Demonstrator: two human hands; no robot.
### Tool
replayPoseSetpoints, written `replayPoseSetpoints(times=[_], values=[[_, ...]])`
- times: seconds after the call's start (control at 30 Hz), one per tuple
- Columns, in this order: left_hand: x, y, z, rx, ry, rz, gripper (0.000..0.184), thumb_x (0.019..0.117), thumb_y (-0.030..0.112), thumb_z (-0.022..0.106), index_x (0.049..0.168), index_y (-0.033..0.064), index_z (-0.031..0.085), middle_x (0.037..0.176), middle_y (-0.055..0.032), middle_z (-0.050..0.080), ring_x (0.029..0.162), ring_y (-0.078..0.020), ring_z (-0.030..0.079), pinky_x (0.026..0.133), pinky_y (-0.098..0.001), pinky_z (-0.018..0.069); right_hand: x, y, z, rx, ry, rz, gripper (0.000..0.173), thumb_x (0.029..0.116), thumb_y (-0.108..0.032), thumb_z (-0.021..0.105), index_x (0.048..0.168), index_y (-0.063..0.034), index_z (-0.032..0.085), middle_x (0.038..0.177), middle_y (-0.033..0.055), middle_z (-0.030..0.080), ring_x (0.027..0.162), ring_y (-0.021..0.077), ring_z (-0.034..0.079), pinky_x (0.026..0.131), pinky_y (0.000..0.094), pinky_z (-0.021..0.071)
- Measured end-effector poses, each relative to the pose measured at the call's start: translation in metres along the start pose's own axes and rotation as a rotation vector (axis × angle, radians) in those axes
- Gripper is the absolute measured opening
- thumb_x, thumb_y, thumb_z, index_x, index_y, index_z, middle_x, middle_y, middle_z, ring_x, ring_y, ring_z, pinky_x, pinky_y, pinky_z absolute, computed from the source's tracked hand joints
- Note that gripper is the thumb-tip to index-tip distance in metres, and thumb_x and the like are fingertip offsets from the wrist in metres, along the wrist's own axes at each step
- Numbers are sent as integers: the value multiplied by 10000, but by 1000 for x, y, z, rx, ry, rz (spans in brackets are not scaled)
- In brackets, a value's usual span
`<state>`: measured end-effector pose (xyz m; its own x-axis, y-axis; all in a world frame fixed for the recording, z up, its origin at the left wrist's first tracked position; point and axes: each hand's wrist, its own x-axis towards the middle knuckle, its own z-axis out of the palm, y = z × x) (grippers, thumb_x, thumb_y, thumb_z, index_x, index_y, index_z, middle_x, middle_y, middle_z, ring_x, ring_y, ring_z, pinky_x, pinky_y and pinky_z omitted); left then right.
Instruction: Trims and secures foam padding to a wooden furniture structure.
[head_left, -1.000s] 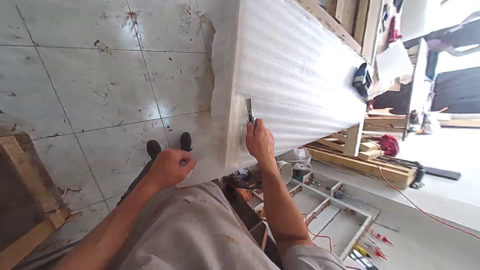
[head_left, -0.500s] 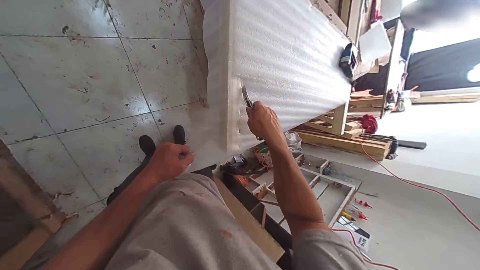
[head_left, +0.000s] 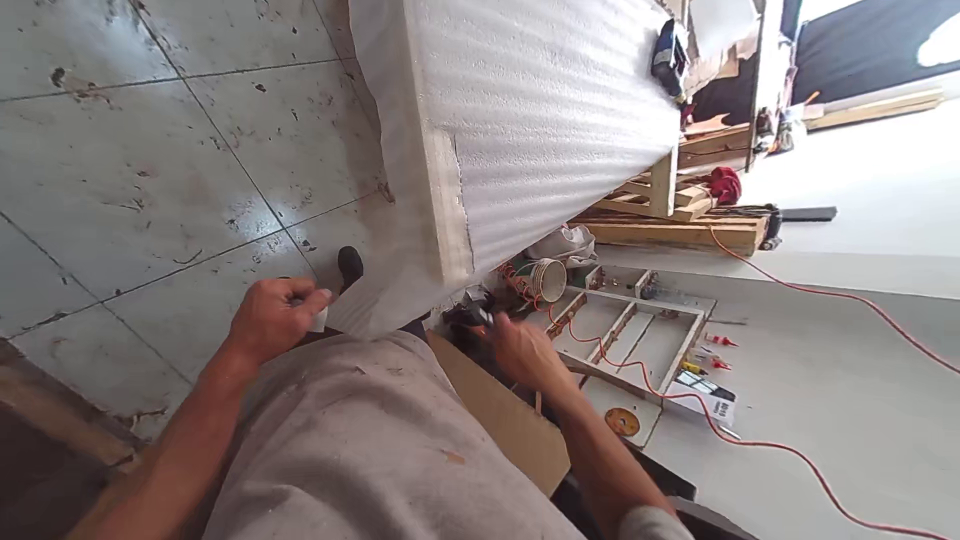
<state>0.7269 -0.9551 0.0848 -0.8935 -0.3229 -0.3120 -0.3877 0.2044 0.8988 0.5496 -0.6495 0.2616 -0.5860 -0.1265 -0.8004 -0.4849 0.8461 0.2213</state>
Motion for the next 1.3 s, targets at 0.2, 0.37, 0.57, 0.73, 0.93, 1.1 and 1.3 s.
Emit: replayPoseSetpoints(times=[0.2, 0.37, 0.57, 0.73, 0.93, 1.1, 1.3], values=[[39, 4, -29, -154, -30, -30, 242, 893, 232, 602, 1042, 50, 657, 658, 47, 557, 552, -34, 518, 555, -276, 487, -50, 49, 56, 700, 156, 67, 416, 1052, -455, 425, 1162, -107, 625, 705, 35, 615, 604, 207, 629, 586, 464, 554], [125, 80, -25, -6, -307, 136, 231, 894, 205, 587, 1058, 87, 699, 620, 67, 490, 533, -46, 443, 538, -293, 426, -28, 12, 50, 1178, 389, -106, 366, 1062, -360, 441, 1203, -56, 588, 787, 0, 668, 633, 131, 665, 574, 341, 600], [232, 115, -48, 221, -565, 115, 268, 937, 176, 565, 1134, 88, 724, 665, 21, 535, 567, -101, 476, 576, -345, 454, 36, -49, 19, 1575, 446, -452, 359, 1070, -381, 517, 1229, -69, 602, 917, 43, 761, 624, 147, 701, 537, 308, 616], [321, 131, -134, 348, -263, -3, 329, 931, 141, 578, 1235, 68, 679, 654, 1, 537, 561, -119, 496, 590, -365, 484, 92, -81, -53, 1718, 432, -770, 385, 1094, -361, 484, 1334, -66, 549, 1086, 67, 737, 697, 111, 668, 583, 246, 576], [445, 147, -200, 340, -33, 30, 331, 982, 160, 653, 1293, 49, 621, 889, -120, 696, 719, -220, 655, 706, -454, 569, 132, -124, -157, 1776, 526, -815, 385, 1099, -349, 483, 1313, -34, 541, 887, 25, 727, 579, 100, 658, 471, 261, 585], [540, 117, -202, 258, -304, 161, 509, 974, 272, 698, 1400, 37, 551, 1316, -157, 663, 1169, -273, 671, 972, -509, 564, 191, -215, -220, 1800, 572, -614, 338, 1099, -275, 467, 1316, -33, 561, 844, 5, 716, 541, 73, 599, 448, 228, 519], [579, 110, -210, 176, -708, 235, 321, 1033, 289, 618, 1236, 47, 673, 1101, -117, 740, 878, -215, 724, 829, -476, 600, 238, -333, -300, 1730, 683, -67, 304, 1069, -210, 451, 1279, -5, 529, 916, 26, 735, 637, 126, 691, 550, 318, 615]])
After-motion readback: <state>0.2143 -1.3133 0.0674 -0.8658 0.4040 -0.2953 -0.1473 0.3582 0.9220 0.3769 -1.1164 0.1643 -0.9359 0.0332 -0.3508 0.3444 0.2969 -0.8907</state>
